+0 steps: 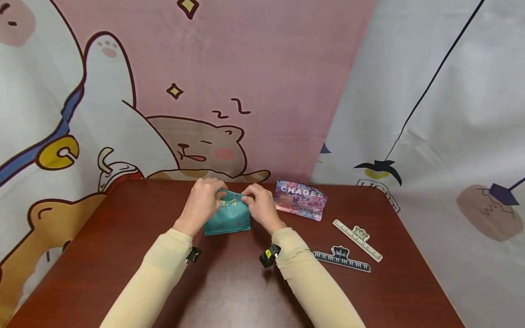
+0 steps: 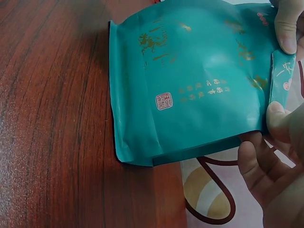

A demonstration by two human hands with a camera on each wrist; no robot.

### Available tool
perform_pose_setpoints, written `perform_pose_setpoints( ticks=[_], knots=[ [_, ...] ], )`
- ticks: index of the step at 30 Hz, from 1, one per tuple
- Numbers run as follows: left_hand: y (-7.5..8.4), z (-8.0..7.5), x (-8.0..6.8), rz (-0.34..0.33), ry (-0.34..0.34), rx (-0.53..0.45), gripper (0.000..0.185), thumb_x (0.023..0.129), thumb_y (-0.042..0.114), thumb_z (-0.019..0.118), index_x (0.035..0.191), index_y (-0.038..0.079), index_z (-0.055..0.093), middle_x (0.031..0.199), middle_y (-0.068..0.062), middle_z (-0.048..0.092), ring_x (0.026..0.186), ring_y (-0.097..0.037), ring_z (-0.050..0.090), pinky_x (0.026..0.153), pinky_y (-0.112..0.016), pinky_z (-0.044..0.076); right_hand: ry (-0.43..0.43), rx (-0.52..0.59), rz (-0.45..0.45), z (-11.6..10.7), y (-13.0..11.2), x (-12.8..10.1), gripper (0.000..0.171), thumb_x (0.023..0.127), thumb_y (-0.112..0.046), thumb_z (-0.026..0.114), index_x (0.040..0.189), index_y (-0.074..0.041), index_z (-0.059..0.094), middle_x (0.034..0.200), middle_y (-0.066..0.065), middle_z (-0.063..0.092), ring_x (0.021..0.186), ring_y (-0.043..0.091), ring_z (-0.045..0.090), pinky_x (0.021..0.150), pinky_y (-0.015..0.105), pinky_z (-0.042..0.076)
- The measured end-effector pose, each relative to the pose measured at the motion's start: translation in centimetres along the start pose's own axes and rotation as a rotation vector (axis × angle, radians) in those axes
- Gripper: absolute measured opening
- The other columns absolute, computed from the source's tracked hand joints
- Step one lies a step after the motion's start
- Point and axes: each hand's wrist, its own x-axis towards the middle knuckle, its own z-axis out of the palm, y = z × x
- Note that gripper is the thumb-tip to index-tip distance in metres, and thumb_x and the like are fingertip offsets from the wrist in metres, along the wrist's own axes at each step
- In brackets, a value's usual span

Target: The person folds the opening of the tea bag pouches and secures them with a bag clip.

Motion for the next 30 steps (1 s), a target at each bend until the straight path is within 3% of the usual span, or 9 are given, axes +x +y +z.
perform_pose_setpoints(
  ticks=[7,14,22,30],
  knots=[
    [0.1,0.0,0.3,-0.015,-0.001,-0.008,0.014,0.084,-0.007,0.08,0.079,0.005,0.075,0.079,-0.008,0.073,0.077,-0.028,0.069,0.073,-0.043,0.048,-0.028,0.015,-0.021,-0.5,0.0,0.0,0.004,0.094,-0.007,0.074,0.097,-0.006,0.078,0.1,0.007,0.073,0.094,0.028,0.067,0.084,0.043,0.054],
    [0.1,0.0,0.3,-0.023,-0.009,-0.016,0.017,0.082,-0.011,0.078,0.078,0.005,0.075,0.078,-0.008,0.073,0.077,-0.03,0.068,0.078,-0.047,0.053,-0.032,0.049,-0.121,-0.6,-0.2,0.1,0.012,0.094,-0.01,0.076,0.104,-0.006,0.08,0.106,0.008,0.076,0.105,0.03,0.064,0.093,0.048,0.052],
    [0.1,-0.1,0.1,-0.053,-0.041,0.004,0.011,0.086,-0.004,0.079,0.081,0.005,0.074,0.081,-0.008,0.072,0.078,-0.029,0.067,0.078,-0.046,0.049,-0.002,0.051,-0.126,0.3,-0.7,0.1,0.007,0.094,-0.011,0.075,0.099,-0.008,0.078,0.101,0.006,0.076,0.097,0.027,0.064,0.087,0.043,0.054],
    [0.1,0.0,0.4,-0.042,-0.074,0.043,0.003,0.09,0.008,0.078,0.09,0.005,0.078,0.089,-0.007,0.075,0.083,-0.028,0.066,0.076,-0.044,0.045,0.049,0.015,-0.142,0.5,-0.8,0.2,0.005,0.093,-0.012,0.076,0.095,-0.007,0.077,0.094,0.004,0.076,0.089,0.025,0.063,0.074,0.038,0.05]
  ],
)
